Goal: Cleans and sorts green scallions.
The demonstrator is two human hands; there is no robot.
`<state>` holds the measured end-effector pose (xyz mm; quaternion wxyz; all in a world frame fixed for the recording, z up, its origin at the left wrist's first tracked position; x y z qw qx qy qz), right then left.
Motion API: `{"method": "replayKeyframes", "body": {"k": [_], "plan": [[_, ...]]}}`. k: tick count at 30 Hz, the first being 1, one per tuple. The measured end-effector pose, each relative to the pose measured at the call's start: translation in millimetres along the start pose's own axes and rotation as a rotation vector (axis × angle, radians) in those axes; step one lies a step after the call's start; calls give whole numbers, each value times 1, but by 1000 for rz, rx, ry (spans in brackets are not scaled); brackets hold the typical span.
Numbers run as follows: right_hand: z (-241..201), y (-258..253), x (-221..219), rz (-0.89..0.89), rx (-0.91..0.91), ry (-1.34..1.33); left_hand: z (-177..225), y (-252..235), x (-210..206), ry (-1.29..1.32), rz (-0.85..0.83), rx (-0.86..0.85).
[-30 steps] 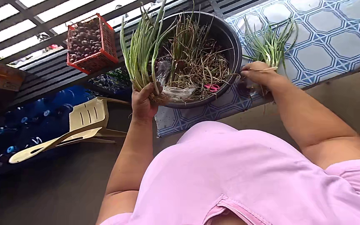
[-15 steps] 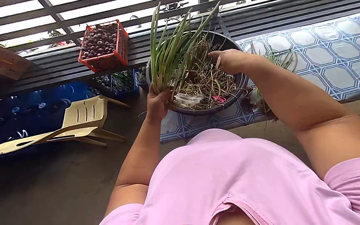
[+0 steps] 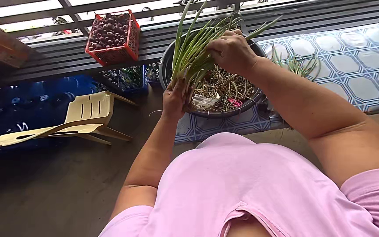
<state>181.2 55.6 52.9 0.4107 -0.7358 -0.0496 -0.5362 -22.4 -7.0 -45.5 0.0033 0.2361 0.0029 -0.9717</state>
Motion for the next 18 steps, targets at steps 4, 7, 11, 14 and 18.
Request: {"method": "replayKeyframes", "body": {"k": [4, 7, 11, 14, 18], "plan": [[-1, -1, 5, -81, -13, -16, 1, -2, -2, -64, 10, -18], [-4, -2, 6, -56, 53, 32, 2, -3, -4, -125, -22, -35], [-7, -4, 2, -10, 139, 93, 4, -3, -8, -164, -9, -22], [-9, -4, 0, 15, 177, 139, 6, -2, -10, -204, 3, -16], [-11, -2, -1, 37, 43, 104, 7, -2, -14, -252, 50, -32]]}}
Point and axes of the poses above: each hand's wrist, its own y-axis away from the middle knuckle, its own x-axis out of the back of the hand, z = x × y, the point moved 4 cm from there along -y, towards the middle knuckle, and after that the axes turned 5 degrees about y, right-handed, at the moved point
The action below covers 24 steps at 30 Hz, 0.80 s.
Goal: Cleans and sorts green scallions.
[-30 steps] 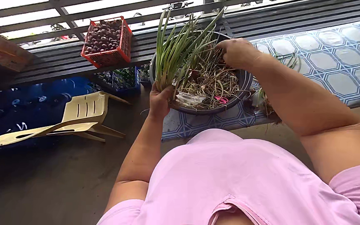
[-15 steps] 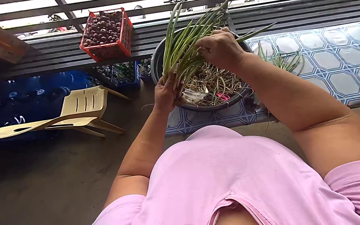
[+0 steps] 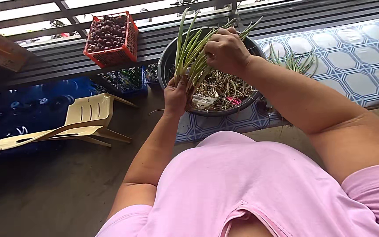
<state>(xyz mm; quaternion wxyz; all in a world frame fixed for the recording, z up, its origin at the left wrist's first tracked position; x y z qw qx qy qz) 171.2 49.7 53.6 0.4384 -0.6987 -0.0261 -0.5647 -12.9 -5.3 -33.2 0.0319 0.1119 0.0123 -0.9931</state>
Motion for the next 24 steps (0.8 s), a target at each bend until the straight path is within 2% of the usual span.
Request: {"method": "replayKeyframes", "body": {"k": [3, 5, 8, 10, 12, 14, 16, 18, 21, 24], "plan": [[2, -2, -2, -110, -415, -257, 0, 2, -16, -22, 11, -8], [10, 1, -11, -88, -710, -455, 4, -2, -28, -42, 2, -10], [38, 9, -21, 133, -997, -638, 9, -10, -36, -129, -20, -7], [82, 16, -6, 344, -1133, -719, 4, -5, -34, -151, -21, 20], [117, 15, 18, 389, -1075, -675, -2, -2, -26, -140, 4, 51], [125, 12, 32, 299, -936, -639, -6, -3, -19, -129, 19, 65], [112, 12, 39, 176, -869, -653, -4, -6, -17, -118, 23, 57], [88, 13, 40, -27, -793, -672, 2, -8, -17, -121, 14, 30], [52, 16, 36, -293, -599, -552, 7, -8, -18, -144, -11, -26], [37, 14, 27, -419, -471, -394, 8, -6, -20, -172, -26, -47]]}}
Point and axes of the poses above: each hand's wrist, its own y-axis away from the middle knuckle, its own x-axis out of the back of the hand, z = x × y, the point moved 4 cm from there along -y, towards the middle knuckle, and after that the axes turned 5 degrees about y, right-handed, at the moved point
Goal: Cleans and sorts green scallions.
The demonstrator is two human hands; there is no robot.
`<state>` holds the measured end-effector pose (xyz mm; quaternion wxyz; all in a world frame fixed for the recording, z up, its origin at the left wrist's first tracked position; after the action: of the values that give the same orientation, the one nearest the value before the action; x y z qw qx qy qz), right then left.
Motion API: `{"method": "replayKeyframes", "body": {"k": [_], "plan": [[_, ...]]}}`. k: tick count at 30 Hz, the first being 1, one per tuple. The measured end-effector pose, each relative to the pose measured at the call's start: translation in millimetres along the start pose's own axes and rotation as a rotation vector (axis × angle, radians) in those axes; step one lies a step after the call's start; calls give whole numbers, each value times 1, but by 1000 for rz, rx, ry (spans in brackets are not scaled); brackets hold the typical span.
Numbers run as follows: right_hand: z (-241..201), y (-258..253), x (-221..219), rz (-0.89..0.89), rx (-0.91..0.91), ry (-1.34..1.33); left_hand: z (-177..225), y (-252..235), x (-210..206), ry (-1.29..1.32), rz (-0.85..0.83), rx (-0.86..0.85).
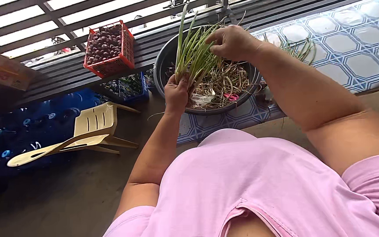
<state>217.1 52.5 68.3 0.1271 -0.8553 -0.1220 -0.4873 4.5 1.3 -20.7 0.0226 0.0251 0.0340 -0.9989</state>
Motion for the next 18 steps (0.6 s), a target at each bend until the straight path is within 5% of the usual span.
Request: {"method": "replayKeyframes", "body": {"k": [10, 15, 18], "plan": [[-5, -10, -16, 31, 78, 192, 1, 2, -4, -78, -28, -33], [-7, -8, -31, 254, -146, -51, 11, 1, -14, -157, -25, -43], [38, -12, -18, 459, -434, -297, 17, 0, -19, -227, -51, -41]]}}
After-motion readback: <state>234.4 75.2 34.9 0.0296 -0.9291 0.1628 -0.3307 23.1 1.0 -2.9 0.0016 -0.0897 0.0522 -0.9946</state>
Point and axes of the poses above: each hand's wrist, its own y-axis away from the middle knuckle, its own x-axis out of the back of the hand, z = x × y, the point moved 4 cm from there along -y, towards the middle knuckle, and after that the axes turned 5 degrees about y, right-handed, at the moved point
